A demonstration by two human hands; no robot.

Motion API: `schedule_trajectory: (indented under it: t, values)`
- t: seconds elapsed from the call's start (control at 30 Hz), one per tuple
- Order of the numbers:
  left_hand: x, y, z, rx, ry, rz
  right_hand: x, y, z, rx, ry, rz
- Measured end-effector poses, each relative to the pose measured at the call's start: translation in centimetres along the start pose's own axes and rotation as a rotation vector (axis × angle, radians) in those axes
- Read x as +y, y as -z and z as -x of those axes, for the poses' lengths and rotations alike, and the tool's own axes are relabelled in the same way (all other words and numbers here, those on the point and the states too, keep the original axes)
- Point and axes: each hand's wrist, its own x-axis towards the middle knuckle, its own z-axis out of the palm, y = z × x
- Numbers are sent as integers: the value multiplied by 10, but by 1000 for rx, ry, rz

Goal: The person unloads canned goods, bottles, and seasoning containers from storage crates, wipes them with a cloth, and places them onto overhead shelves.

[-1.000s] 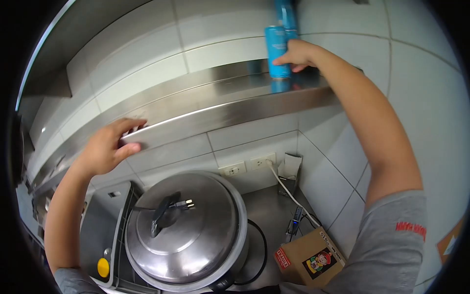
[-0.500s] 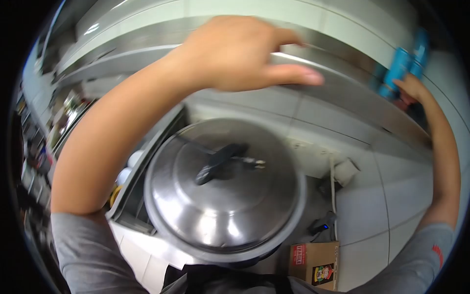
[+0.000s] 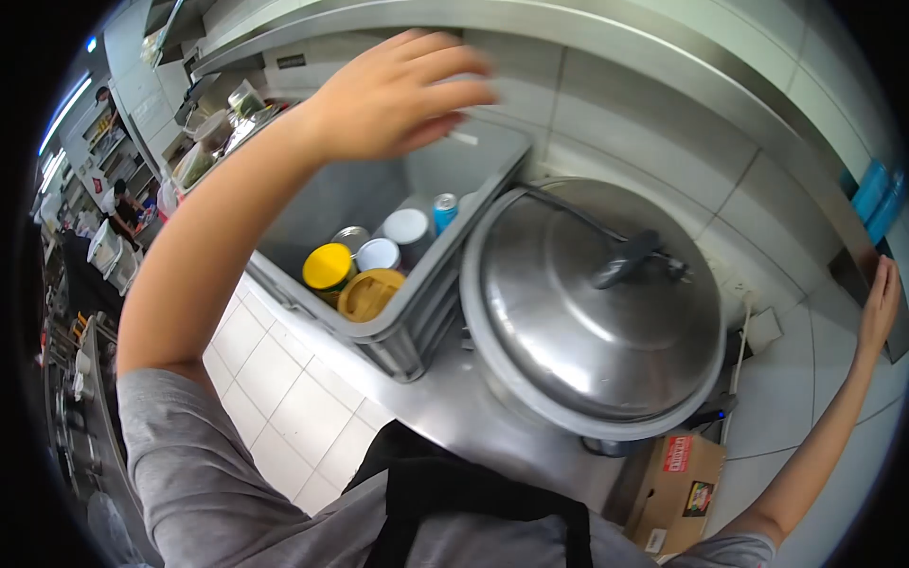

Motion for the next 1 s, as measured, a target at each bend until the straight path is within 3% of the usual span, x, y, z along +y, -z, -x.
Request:
schedule_trajectory:
  t: [0.07, 0.13, 0.2, 0.27, 0.33, 0.37, 0.4, 0.43, 0.5, 0.53, 0.57, 0.6, 0.7, 0.8, 0.9, 0.97, 1.0]
  values:
    - [-5, -5, 101, -184, 273, 85, -17, -1, -1, 24, -80, -30]
    - [-8, -15, 187, -635, 513, 217, -72, 16, -9, 54, 69, 205]
    - [-7, -25, 244, -1078, 544, 272, -133, 20, 14, 63, 100, 355]
    - [-15, -43, 281, -1215, 514, 386, -193, 8, 22, 74, 243, 430]
    - [-23, -60, 307, -1135, 469, 469, -269, -11, 26, 59, 405, 508]
    - [-25, -70, 316, -1055, 468, 543, -388, -41, 34, 48, 167, 149]
    - [-24, -80, 323, -1045, 442, 563, -479, -68, 46, -60, 112, -75]
    - [-20, -89, 327, -967, 450, 551, -547, -90, 53, -270, 113, -98]
    - [-19, -97, 328, -878, 443, 547, -632, -160, 71, -671, 149, -320]
    - [-22, -94, 327, -892, 501, 703, -653, -207, 76, -933, 166, -365]
    - [-23, -93, 326, -904, 561, 859, -656, -265, 88, -1073, 340, -209]
    - [-23, -95, 327, -891, 561, 859, -679, -304, 99, -1238, 339, -46]
    - [-27, -93, 331, -884, 539, 830, -683, -428, 145, -1346, 454, 141]
    - [-27, -94, 331, -848, 599, 873, -676, -471, 186, -1351, 546, 186]
    - [-29, -89, 333, -775, 613, 889, -679, -490, 201, -1443, 483, 141]
    - [-30, -92, 339, -760, 627, 887, -669, -477, 190, -1511, 292, 69]
    - [-30, -90, 334, -741, 624, 896, -665, -465, 175, -1492, 343, 64]
